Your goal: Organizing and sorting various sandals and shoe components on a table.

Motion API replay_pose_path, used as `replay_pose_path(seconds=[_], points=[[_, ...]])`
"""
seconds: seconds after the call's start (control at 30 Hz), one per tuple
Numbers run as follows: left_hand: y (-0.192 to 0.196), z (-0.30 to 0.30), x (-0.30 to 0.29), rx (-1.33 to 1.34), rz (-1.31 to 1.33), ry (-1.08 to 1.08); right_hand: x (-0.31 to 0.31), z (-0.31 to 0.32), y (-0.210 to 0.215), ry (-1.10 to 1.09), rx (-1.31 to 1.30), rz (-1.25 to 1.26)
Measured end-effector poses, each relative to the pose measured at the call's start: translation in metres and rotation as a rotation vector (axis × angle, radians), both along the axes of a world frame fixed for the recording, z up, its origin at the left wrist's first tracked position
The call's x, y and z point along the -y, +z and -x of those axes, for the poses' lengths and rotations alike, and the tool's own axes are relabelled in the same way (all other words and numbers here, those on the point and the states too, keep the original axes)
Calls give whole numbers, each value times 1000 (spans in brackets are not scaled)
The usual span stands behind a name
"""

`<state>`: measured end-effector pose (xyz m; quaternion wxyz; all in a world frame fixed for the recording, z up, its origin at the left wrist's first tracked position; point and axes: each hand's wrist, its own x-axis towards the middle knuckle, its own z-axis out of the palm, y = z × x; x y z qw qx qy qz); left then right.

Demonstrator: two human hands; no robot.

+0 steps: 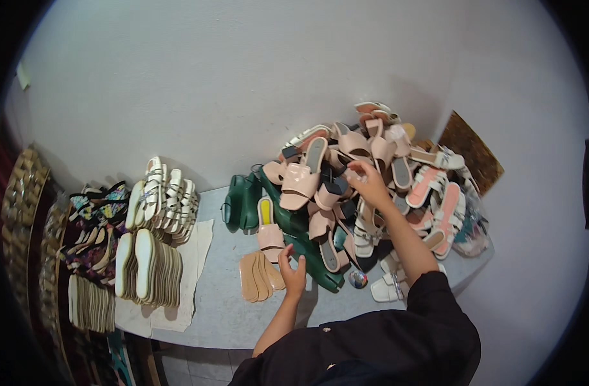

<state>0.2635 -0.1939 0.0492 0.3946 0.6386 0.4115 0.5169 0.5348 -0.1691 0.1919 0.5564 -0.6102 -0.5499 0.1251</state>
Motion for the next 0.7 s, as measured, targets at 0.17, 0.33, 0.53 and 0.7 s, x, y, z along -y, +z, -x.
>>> replay_pose_path(seconds=[0.17, 0.33, 0.53, 0.7], points=[[-11, 11, 19, 9, 53, 139, -125, -35, 16, -115, 442, 164], [-26, 47, 27, 64, 147, 282, -202, -65, -3, -382, 591, 493], [-27, 93, 29, 194, 267, 361, -201, -71, 20, -203, 889, 609], [-30, 110, 18, 261, 287, 380, -158, -37, 45, -328, 900, -169]])
